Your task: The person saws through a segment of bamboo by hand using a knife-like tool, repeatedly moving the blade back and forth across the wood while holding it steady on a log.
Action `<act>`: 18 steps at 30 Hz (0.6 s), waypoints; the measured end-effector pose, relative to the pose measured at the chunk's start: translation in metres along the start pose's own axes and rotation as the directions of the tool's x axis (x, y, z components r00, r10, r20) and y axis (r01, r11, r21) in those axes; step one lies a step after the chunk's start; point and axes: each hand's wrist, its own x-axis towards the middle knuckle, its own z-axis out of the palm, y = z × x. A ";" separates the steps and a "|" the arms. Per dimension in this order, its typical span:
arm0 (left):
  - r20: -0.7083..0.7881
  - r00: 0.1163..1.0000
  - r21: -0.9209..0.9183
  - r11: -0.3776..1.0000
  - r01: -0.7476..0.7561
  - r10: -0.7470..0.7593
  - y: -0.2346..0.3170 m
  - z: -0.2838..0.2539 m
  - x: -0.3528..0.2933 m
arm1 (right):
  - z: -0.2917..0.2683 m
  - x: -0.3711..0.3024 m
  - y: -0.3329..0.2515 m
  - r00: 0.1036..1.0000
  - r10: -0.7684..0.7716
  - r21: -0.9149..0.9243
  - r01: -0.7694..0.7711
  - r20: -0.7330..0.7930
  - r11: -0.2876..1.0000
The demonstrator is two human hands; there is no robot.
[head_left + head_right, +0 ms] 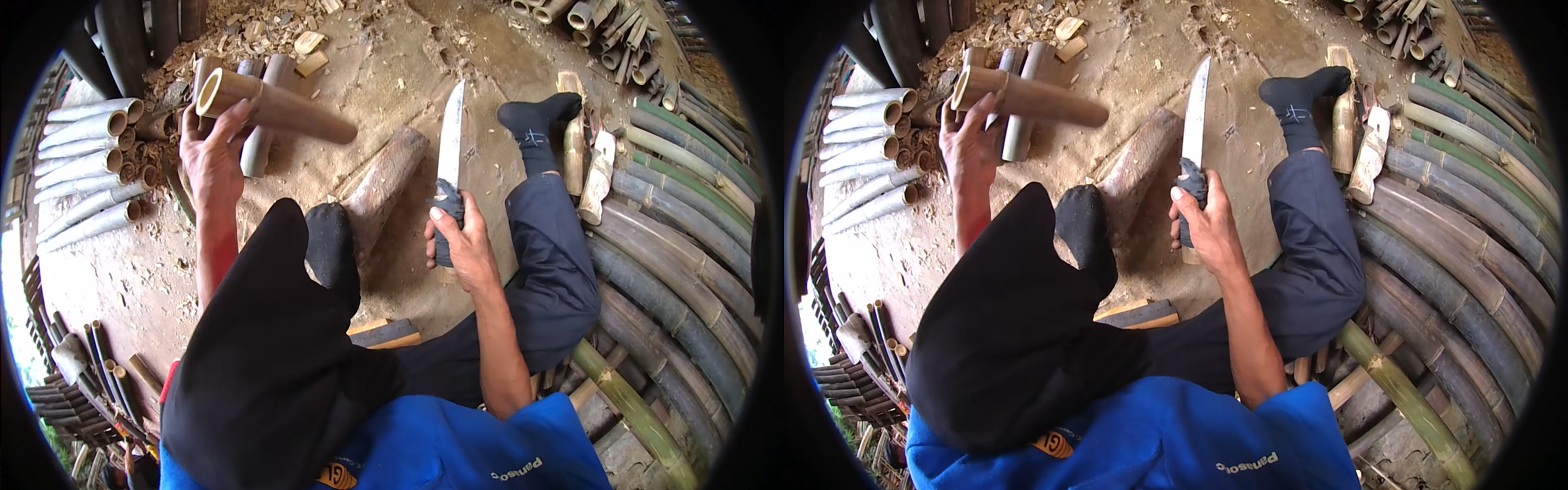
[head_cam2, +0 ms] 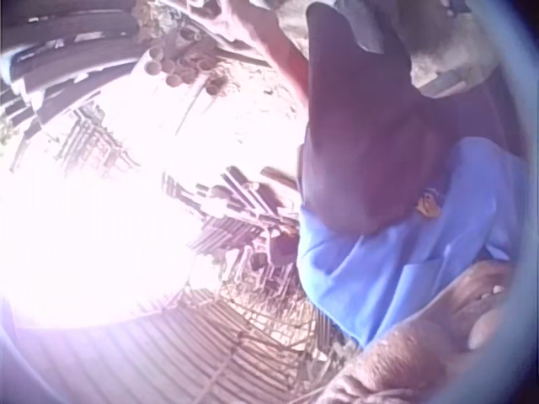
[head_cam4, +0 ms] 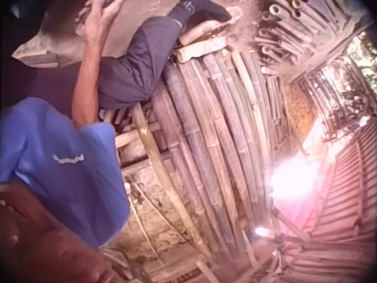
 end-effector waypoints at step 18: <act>-0.155 0.977 0.012 0.988 0.152 -0.148 -0.043 0.032 -0.039 | -0.004 0.035 0.056 0.930 -0.332 -0.625 0.166 -0.158 0.762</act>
